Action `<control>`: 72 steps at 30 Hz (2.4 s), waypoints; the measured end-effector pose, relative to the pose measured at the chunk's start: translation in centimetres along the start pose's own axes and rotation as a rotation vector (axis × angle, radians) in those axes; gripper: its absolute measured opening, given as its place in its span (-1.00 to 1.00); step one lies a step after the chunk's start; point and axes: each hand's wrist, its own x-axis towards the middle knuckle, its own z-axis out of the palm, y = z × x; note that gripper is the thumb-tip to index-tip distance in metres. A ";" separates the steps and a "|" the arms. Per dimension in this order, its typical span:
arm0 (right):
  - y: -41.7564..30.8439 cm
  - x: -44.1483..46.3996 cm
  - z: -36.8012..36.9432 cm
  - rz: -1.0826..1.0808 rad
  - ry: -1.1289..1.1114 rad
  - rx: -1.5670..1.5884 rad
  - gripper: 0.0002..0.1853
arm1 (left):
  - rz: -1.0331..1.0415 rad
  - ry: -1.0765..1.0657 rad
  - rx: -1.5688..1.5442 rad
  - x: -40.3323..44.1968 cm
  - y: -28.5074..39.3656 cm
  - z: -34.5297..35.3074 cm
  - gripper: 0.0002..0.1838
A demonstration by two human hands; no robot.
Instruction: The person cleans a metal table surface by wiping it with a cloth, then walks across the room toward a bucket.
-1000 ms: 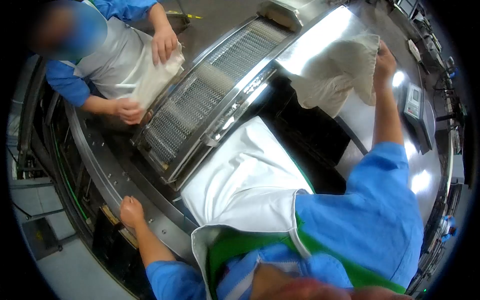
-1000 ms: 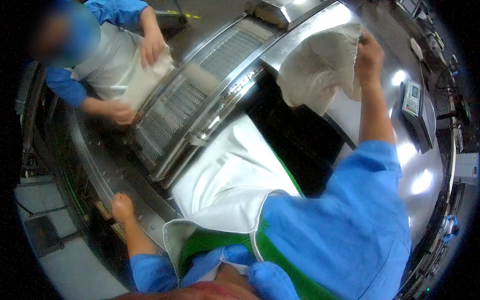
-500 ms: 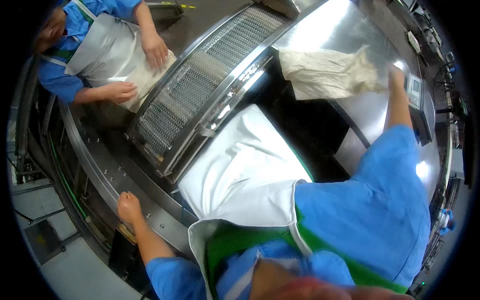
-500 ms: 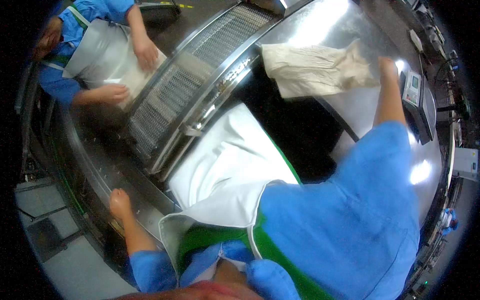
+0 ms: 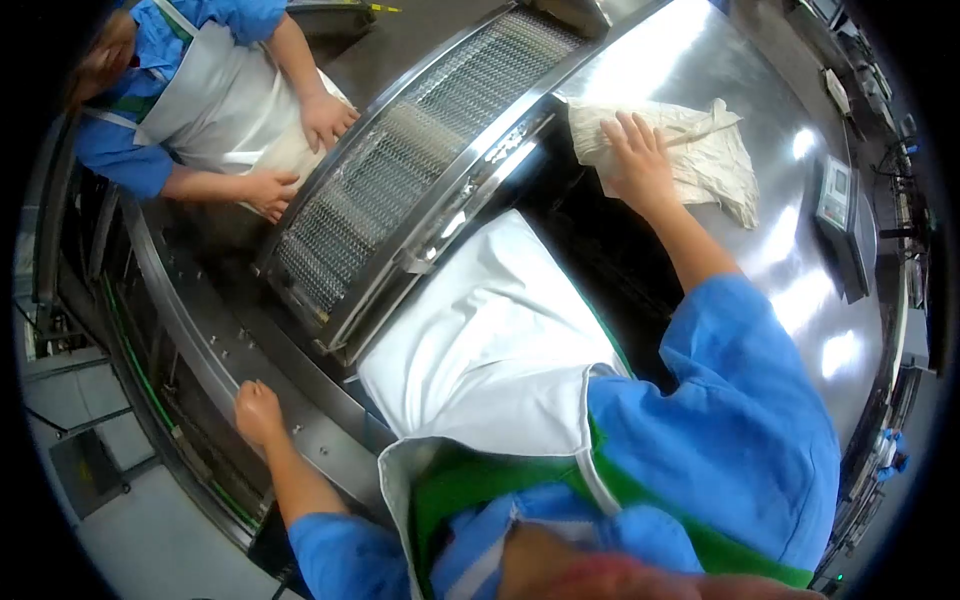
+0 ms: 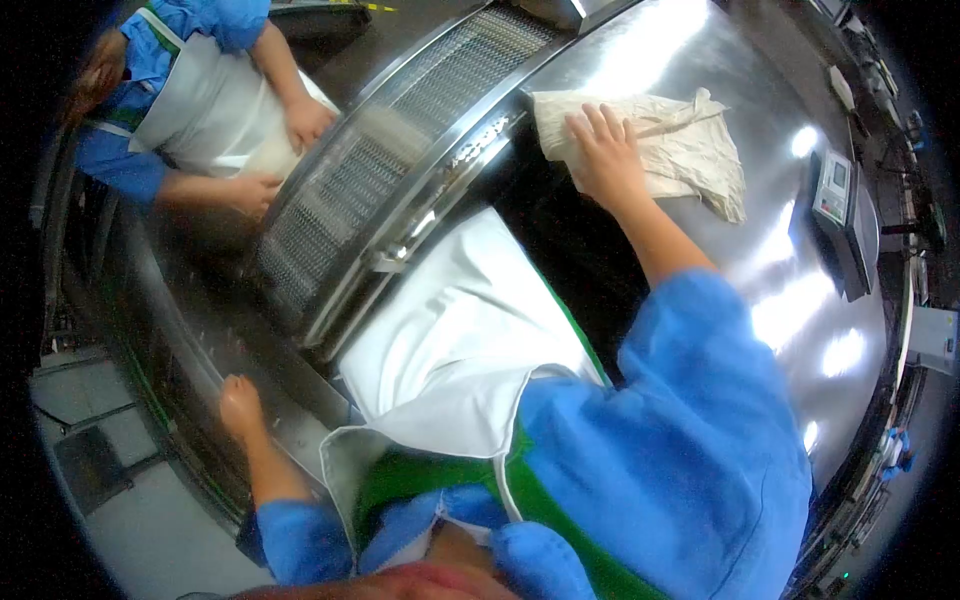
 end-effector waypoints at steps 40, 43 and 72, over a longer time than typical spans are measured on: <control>4.6 -5.3 -0.9 -0.024 0.071 0.159 -0.66 | 0.002 0.002 0.075 0.3 -0.1 0.9 -0.77; 4.8 -3.8 -1.4 0.076 0.107 0.175 -0.66 | -0.007 -0.010 0.060 0.6 -0.7 1.6 -0.78; -1.1 -1.4 -0.2 0.174 0.224 0.218 -0.38 | -0.019 0.151 -0.134 -0.4 0.2 0.9 -0.85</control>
